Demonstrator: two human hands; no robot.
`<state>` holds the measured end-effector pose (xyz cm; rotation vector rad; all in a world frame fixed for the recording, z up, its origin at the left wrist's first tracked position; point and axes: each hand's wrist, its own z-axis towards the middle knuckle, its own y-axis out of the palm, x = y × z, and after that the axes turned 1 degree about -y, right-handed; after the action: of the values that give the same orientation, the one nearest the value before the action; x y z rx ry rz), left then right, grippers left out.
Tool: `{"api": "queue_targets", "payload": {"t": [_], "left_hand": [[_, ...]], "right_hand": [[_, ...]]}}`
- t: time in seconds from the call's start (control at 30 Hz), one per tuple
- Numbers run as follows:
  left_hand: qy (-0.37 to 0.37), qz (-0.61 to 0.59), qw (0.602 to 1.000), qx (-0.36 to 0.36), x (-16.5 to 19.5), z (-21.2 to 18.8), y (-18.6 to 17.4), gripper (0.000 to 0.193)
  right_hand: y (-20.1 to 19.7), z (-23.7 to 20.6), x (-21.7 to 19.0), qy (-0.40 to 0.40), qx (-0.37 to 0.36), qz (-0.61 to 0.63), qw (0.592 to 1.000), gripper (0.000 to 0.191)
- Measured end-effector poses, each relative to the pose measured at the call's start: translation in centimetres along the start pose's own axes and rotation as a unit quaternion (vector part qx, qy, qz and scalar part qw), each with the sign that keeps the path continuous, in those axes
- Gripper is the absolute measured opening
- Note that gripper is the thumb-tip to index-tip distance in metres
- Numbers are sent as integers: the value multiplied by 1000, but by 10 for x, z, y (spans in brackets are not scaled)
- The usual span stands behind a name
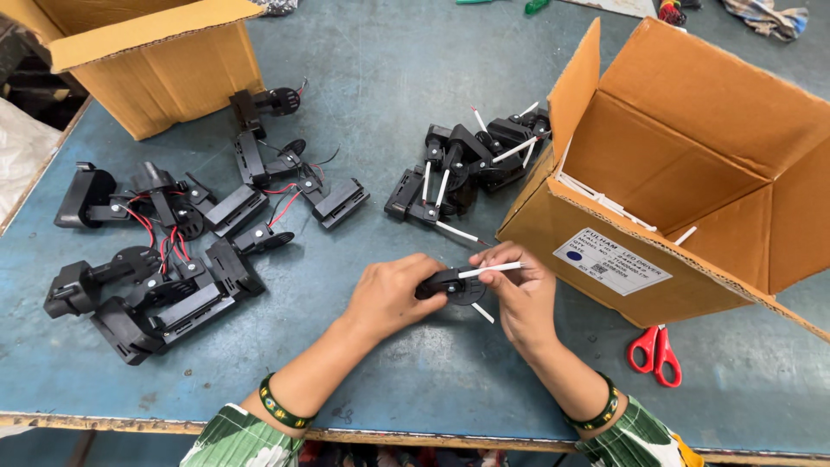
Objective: The person inserts white plastic rods into black plastic housings on a workbench. They handle each unit one at a time, aligning the rod with the housing and pushing it into place, then setting the assembled unit aside.
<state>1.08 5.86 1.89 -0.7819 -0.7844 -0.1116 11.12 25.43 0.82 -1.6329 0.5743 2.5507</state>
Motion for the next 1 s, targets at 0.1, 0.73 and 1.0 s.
{"api": "queue_targets", "payload": {"t": [0.1, 0.73, 1.0], "left_hand": [[4, 4, 1000, -2, -1, 0, -1, 31], [-22, 5, 1000, -4, -2, 2, 0, 29], [-33, 5, 999, -3, -1, 3, 1, 28]], "right_hand": [[-6, -1, 5, 13, 8, -29, 999, 15], [-11, 0, 9, 42, 20, -31, 998, 12], [-10, 2, 6, 33, 30, -52, 998, 12]]}}
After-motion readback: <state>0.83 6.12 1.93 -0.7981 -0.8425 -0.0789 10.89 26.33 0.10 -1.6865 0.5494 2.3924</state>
